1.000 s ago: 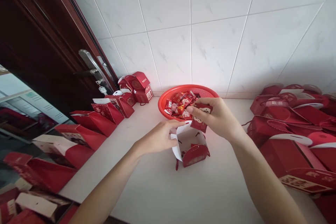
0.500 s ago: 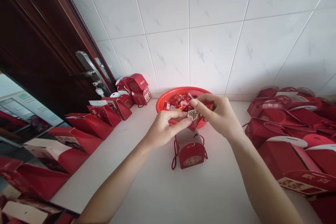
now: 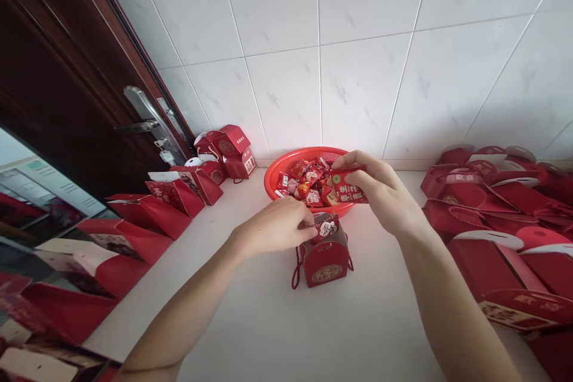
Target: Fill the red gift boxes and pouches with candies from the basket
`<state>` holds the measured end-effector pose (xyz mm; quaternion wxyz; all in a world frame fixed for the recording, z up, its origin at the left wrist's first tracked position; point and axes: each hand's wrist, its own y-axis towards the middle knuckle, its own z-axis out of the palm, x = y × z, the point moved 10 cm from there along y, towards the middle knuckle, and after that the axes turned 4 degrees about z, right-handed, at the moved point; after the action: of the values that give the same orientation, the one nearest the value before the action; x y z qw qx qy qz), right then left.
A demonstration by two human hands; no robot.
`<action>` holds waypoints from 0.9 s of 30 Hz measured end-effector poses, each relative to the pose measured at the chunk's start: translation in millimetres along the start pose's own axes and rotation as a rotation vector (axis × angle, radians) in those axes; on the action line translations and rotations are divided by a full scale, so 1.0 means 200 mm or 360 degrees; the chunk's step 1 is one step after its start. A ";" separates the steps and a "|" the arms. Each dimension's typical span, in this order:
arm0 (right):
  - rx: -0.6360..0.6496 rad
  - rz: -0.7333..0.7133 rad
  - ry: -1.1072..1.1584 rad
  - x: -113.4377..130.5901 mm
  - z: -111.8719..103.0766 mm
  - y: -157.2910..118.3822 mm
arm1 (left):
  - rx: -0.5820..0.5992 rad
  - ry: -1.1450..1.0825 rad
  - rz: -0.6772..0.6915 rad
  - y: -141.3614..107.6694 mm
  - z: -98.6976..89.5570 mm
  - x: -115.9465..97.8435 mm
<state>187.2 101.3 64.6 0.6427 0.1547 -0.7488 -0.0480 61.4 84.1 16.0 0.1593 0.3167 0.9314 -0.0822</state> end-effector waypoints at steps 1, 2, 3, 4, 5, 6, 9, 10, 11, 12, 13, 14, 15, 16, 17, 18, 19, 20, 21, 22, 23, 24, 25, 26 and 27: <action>-0.0006 -0.0006 -0.0003 0.00 0.00 0.00 | 0.0106 0.0079 -0.0027 0.01 0.02 0.00; 0.0003 -0.0011 -0.0001 -0.01 0.00 0.00 | 0.0196 0.0140 -0.0053 0.01 0.04 -0.01; 0.0021 -0.0016 0.0004 -0.01 0.00 0.00 | 0.0262 0.0192 -0.0077 0.02 0.05 -0.01; 0.0044 -0.0027 0.0015 -0.01 0.01 0.00 | 0.0299 0.0237 -0.0091 0.02 0.06 -0.02; 0.0071 -0.0039 0.0026 -0.01 0.01 0.00 | 0.0324 0.0272 -0.0098 0.03 0.07 -0.03; 0.0096 -0.0053 0.0036 -0.01 0.02 0.00 | 0.0325 0.0297 -0.0092 0.04 0.07 -0.04; 0.0146 -0.0104 0.0034 0.00 0.04 0.00 | 0.0196 0.0424 -0.0105 0.06 0.07 -0.05; 0.0149 -0.0119 0.0022 0.01 0.04 -0.01 | 0.0126 0.0485 -0.0116 0.06 0.06 -0.04; 0.0149 -0.0131 0.0003 0.01 0.04 -0.01 | 0.0054 0.0525 -0.0121 0.06 0.05 -0.04; 0.0150 -0.0143 -0.0013 0.02 0.04 -0.01 | -0.0015 0.0519 -0.0116 0.05 0.04 -0.04; 0.0154 -0.0154 -0.0016 0.03 0.04 -0.02 | -0.0096 0.0446 -0.0104 0.04 0.03 -0.04; 0.0164 -0.0168 -0.0005 0.03 0.04 -0.02 | -0.0199 0.0300 -0.0072 0.03 0.01 -0.04; 0.0182 -0.0182 0.0019 0.04 0.04 -0.02 | -0.0308 0.0099 -0.0025 0.01 -0.02 -0.04; 0.0202 -0.0200 0.0060 0.05 0.05 -0.02 | -0.0404 -0.0138 0.0031 -0.01 -0.04 -0.05; 0.0224 -0.0217 0.0114 0.05 0.05 -0.03 | -0.0476 -0.0388 0.0093 -0.02 -0.06 -0.05; 0.0243 -0.0228 0.0173 0.06 0.06 -0.03 | -0.0516 -0.0627 0.0158 -0.03 -0.07 -0.05; 0.0256 -0.0229 0.0233 0.06 0.06 -0.03 | -0.0526 -0.0840 0.0214 -0.03 -0.08 -0.06; 0.0263 -0.0223 0.0299 0.06 0.06 -0.03 | -0.0521 -0.1019 0.0252 -0.03 -0.08 -0.06; 0.0271 -0.0213 0.0373 0.05 0.06 -0.03 | -0.0531 -0.1160 0.0270 -0.02 -0.08 -0.06; 0.0283 -0.0203 0.0450 0.04 0.07 -0.02 | -0.0562 -0.1265 0.0276 -0.02 -0.09 -0.06; 0.0305 -0.0197 0.0521 0.04 0.07 -0.03 | -0.0609 -0.1337 0.0283 -0.01 -0.10 -0.05; 0.0332 -0.0199 0.0583 0.04 0.08 -0.03 | -0.0660 -0.1381 0.0292 0.00 -0.10 -0.05; 0.0360 -0.0207 0.0626 0.04 0.08 -0.03 | -0.0708 -0.1405 0.0303 0.00 -0.11 -0.04; 0.0376 -0.0220 0.0639 0.05 0.08 -0.03 | -0.0748 -0.1414 0.0316 0.01 -0.12 -0.04; 0.0369 -0.0234 0.0618 0.05 0.08 -0.03 | -0.0778 -0.1413 0.0327 0.01 -0.12 -0.04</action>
<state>171.2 90.1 70.4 0.7474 0.2878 -0.5983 0.0223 62.0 87.4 41.2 0.6158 0.2947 0.7302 0.0273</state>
